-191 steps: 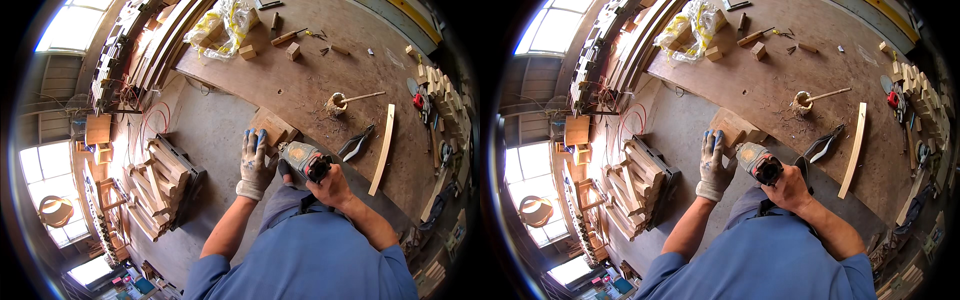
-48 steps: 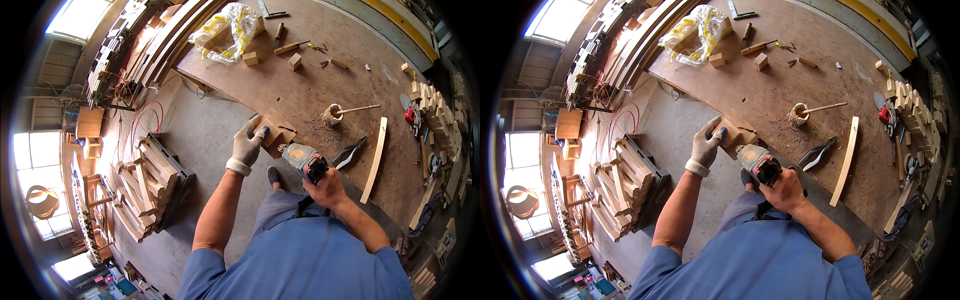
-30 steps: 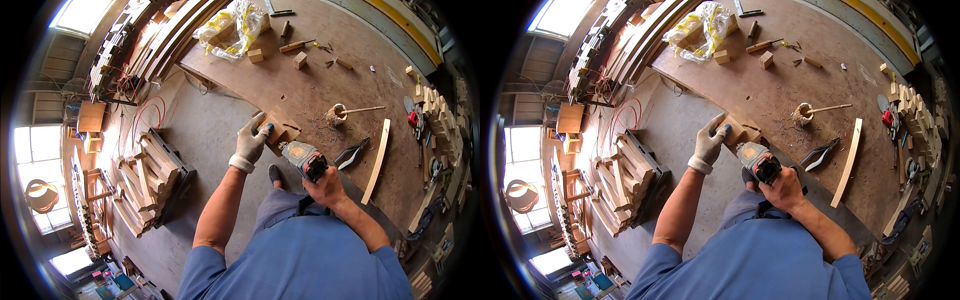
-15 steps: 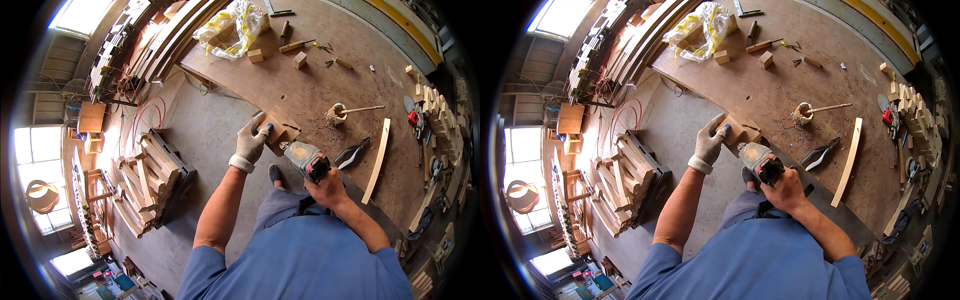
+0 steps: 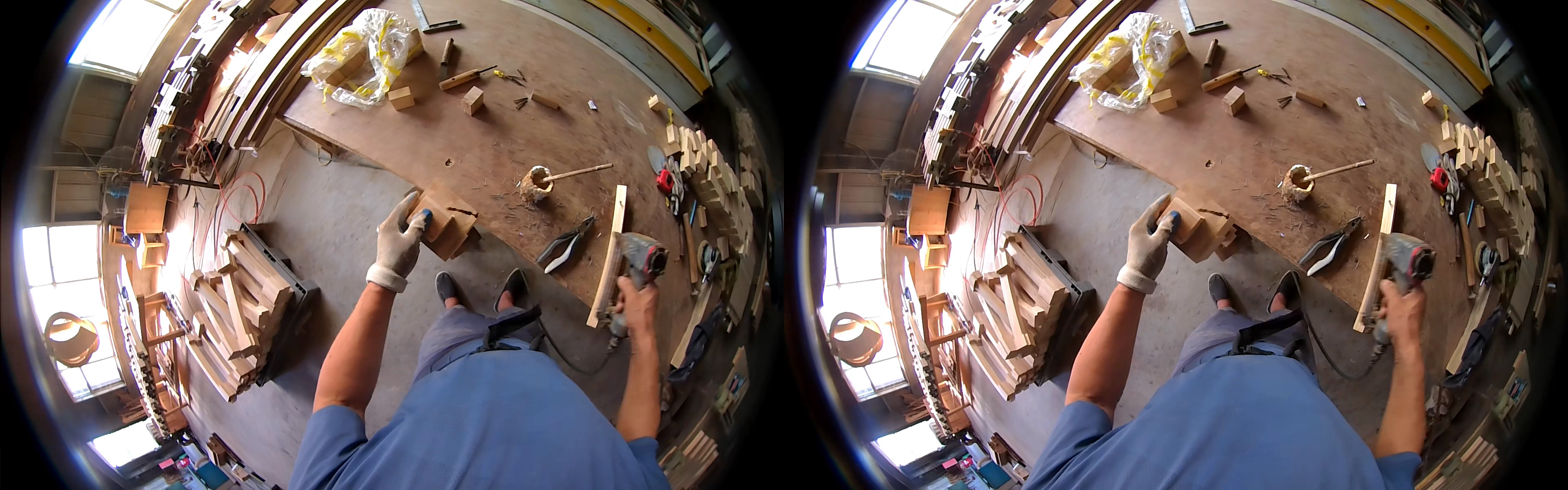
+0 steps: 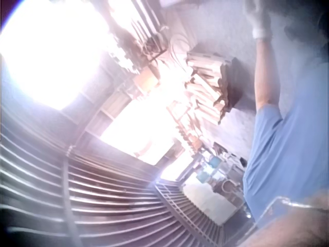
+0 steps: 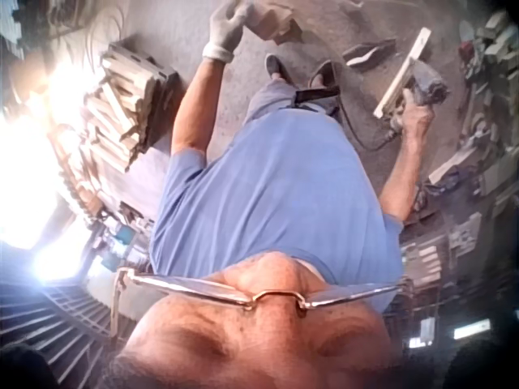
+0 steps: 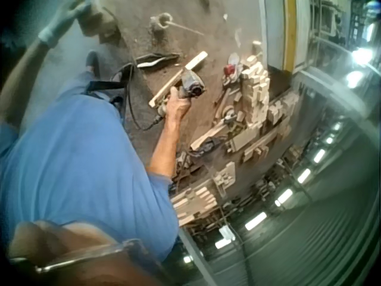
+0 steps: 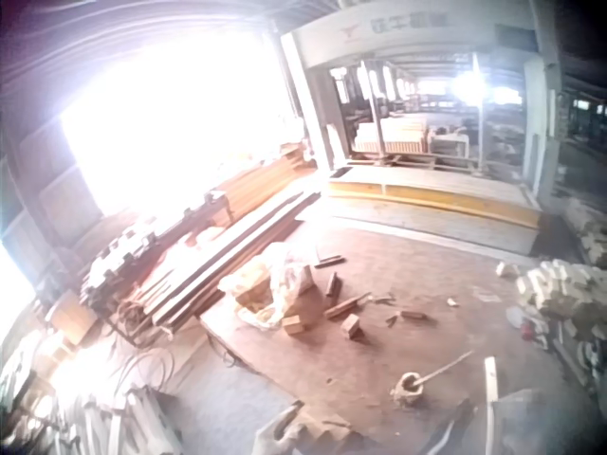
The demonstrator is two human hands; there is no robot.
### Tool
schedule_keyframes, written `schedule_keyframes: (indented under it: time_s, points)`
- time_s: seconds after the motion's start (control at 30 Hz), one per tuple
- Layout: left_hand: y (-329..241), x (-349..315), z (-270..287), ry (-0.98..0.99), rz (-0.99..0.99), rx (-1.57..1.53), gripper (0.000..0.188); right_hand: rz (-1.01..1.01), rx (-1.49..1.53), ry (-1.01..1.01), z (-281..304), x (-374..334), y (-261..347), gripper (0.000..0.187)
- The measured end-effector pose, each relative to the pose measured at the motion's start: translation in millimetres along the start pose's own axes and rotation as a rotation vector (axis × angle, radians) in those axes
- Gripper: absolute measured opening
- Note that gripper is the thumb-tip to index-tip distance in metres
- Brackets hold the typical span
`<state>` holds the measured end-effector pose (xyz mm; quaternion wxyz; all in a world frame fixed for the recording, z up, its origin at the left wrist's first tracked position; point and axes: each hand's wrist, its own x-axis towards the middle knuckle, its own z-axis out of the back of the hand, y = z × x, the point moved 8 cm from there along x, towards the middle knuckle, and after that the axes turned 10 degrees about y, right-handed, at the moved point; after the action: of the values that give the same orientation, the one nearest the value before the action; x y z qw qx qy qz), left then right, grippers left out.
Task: The person applies glue to small wooden blocks using a brush, then uses a nail gun to fasten them together. The person repeats this process for multiple pieces and places the finished assemblies onto a nearby rack.
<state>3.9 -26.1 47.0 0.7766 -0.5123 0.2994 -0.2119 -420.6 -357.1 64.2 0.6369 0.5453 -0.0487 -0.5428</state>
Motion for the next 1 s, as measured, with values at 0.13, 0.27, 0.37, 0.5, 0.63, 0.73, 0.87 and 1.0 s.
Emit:
schedule_keyframes:
  time_s: [0.13, 0.27, 0.37, 0.5, 0.63, 0.73, 0.87, 1.0]
  points:
    - [1.6, -7.7, -3.7, -0.049, -0.028, 0.018, 0.053, -0.029, -0.275, -0.167, 101.6, 62.6, -110.9, 0.036]
    - [6.6, -3.1, -4.5, -0.078, -0.022, -0.022, 0.053, -0.182, -0.672, -0.246, 168.5, 108.0, -215.8, 0.065]
    - [0.9, -8.5, 5.2, -0.109, 0.014, 0.012, 0.052, -0.247, -0.773, -0.257, 165.4, 124.8, -233.1, 0.072]
    - [-0.9, -3.0, 0.2, -0.082, 0.013, -0.024, 0.051, -0.203, -0.853, -0.345, 160.8, 133.6, -261.1, 0.063]
    - [-1.9, -12.5, 3.2, -0.116, 0.013, -0.009, 0.052, 0.386, -0.889, -0.428, 71.7, 88.3, -110.2, 0.047]
    - [4.9, -16.9, 4.3, -0.135, 0.013, 0.018, 0.052, 0.449, -0.45, -0.081, -38.0, 57.5, -20.9, 0.054]
    - [9.0, -28.4, 10.2, -0.165, 0.017, 0.025, 0.054, 0.653, -0.384, 0.355, -203.5, -4.2, 77.8, 0.112]
    - [2.1, -51.5, 19.5, -0.171, -0.001, 0.089, 0.054, 0.965, -0.484, 0.399, -308.6, -32.8, 114.5, 0.143]
